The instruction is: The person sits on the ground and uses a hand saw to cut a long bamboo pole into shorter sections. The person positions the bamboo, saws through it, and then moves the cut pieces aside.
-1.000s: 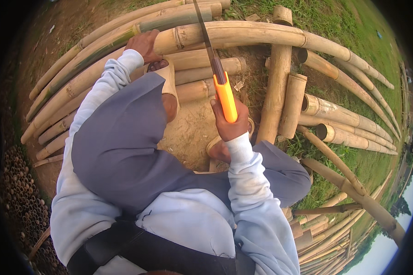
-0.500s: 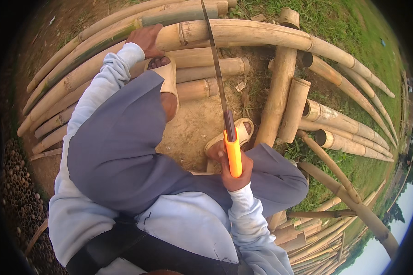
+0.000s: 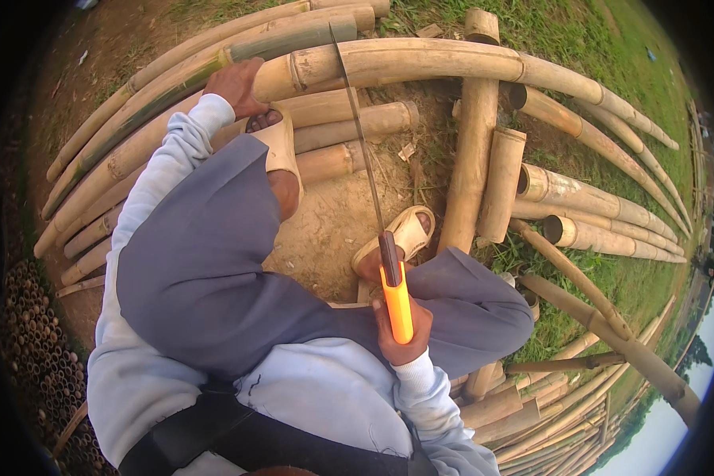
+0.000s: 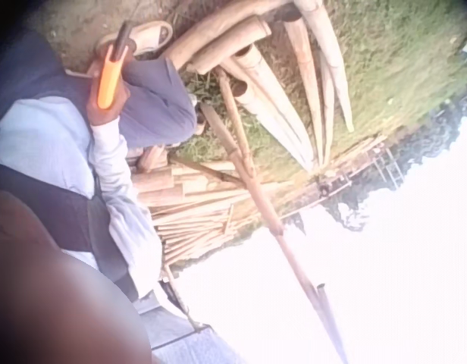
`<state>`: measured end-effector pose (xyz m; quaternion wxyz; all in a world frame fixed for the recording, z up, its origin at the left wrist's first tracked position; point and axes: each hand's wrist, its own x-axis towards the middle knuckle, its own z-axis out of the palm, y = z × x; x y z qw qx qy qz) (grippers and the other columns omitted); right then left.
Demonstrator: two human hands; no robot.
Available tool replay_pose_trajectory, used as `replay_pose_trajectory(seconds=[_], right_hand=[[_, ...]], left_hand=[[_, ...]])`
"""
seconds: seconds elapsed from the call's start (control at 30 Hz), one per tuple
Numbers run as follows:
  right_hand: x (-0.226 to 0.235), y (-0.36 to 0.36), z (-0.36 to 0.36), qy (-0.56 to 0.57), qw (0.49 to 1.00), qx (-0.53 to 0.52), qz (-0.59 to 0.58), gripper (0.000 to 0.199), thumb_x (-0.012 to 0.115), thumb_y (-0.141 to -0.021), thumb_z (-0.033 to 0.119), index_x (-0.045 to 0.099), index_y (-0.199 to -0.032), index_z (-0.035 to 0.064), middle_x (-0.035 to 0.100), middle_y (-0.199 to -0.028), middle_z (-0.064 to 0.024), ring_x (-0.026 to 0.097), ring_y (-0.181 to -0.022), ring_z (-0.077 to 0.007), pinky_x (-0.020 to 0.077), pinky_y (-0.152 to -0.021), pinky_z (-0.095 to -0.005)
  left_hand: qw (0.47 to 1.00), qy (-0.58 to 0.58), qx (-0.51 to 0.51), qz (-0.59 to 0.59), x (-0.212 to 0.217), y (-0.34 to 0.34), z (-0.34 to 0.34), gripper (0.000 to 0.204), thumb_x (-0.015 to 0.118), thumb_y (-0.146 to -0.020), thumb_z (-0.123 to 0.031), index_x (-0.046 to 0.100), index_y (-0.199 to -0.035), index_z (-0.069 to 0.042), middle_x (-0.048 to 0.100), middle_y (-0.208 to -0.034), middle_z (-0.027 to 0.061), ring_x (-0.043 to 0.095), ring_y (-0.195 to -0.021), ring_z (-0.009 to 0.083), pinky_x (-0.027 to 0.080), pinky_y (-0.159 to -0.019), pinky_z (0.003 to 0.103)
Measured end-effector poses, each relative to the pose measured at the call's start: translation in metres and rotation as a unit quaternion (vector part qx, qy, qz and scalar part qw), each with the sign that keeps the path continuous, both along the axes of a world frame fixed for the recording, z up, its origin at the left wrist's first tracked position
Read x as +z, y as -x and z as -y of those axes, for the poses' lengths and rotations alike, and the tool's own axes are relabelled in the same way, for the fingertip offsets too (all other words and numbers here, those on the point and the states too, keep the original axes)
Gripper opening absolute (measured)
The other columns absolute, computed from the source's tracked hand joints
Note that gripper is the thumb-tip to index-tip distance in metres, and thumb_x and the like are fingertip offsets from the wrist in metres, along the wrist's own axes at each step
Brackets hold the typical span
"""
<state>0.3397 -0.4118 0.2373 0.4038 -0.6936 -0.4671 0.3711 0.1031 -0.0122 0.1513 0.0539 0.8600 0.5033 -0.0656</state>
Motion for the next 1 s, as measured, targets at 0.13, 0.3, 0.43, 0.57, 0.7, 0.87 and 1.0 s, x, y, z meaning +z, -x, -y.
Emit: replay_pose_trajectory(seconds=[0.13,0.3,0.43,0.57,0.7,0.87,1.0], right_hand=[[-0.037,-0.002,-0.118,0.012,0.999,-0.028,-0.031,0.015,0.072,-0.088,0.009,0.066,-0.094,-0.0037,0.063,-0.069,-0.0074,0.056,-0.061,-0.0126,0.0464,-0.060,-0.0294],[-0.071,-0.016,-0.196,-0.105,0.989,0.046,-0.096,0.019,0.072,-0.089,0.013,0.062,-0.086,-0.0031,0.057,-0.065,-0.0043,0.049,-0.060,-0.0112,0.0444,-0.059,-0.0298],[-0.035,-0.004,-0.068,0.042,0.996,-0.034,-0.073,0.026,0.071,-0.089,0.006,0.065,-0.111,-0.0046,0.068,-0.086,-0.0065,0.063,-0.077,-0.0131,0.0499,-0.074,-0.0259],[0.009,-0.009,0.013,0.048,0.999,0.007,0.016,0.025,0.064,-0.090,0.000,0.065,-0.113,-0.0059,0.072,-0.090,-0.0106,0.069,-0.084,-0.0147,0.0521,-0.080,-0.0272],[-0.028,-0.007,-0.087,0.061,0.996,-0.034,-0.048,0.017,0.071,-0.087,0.007,0.068,-0.101,-0.0035,0.065,-0.074,-0.0052,0.058,-0.064,-0.0112,0.0472,-0.061,-0.0289],[-0.082,-0.011,-0.196,-0.062,0.995,0.027,-0.072,0.018,0.073,-0.089,0.014,0.064,-0.088,-0.0023,0.059,-0.067,-0.0034,0.051,-0.060,-0.0112,0.0443,-0.058,-0.0291],[-0.045,-0.003,-0.089,-0.024,0.996,-0.023,-0.078,0.018,0.072,-0.090,0.010,0.066,-0.101,-0.0025,0.063,-0.074,-0.0045,0.056,-0.067,-0.0109,0.0486,-0.066,-0.0283]], left_hand=[[1.000,0.010,0.010,-0.014,0.003,-0.002,0.004,0.074,0.081,-0.068,-0.041,0.050,-0.127,-0.009,0.065,-0.120,0.0166,0.062,-0.110,0.0382,0.051,-0.094,0.048],[0.999,0.024,0.008,-0.020,0.012,-0.002,-0.001,0.079,0.080,-0.068,-0.043,0.049,-0.131,-0.008,0.064,-0.124,0.0174,0.062,-0.111,0.0386,0.051,-0.095,0.048],[1.000,-0.022,-0.016,-0.002,0.003,0.005,-0.005,0.077,0.080,-0.068,-0.043,0.050,-0.129,-0.008,0.064,-0.122,0.0175,0.062,-0.111,0.0385,0.051,-0.093,0.048],[1.000,0.004,-0.016,-0.001,-0.008,0.003,-0.009,0.071,0.081,-0.067,-0.038,0.051,-0.124,-0.009,0.065,-0.117,0.0167,0.062,-0.109,0.0386,0.051,-0.090,0.049],[1.000,0.003,-0.001,0.004,-0.008,0.001,0.000,0.071,0.080,-0.067,-0.038,0.051,-0.126,-0.009,0.065,-0.119,0.0167,0.062,-0.111,0.0382,0.052,-0.091,0.049],[1.000,-0.001,0.004,-0.010,0.008,0.003,-0.004,0.077,0.079,-0.068,-0.042,0.050,-0.131,-0.008,0.064,-0.123,0.0167,0.062,-0.113,0.0377,0.051,-0.096,0.048],[0.998,-0.042,-0.023,0.032,0.005,0.006,-0.006,0.064,0.077,-0.070,-0.039,0.052,-0.120,-0.007,0.067,-0.114,0.0174,0.064,-0.106,0.0395,0.053,-0.091,0.048]])
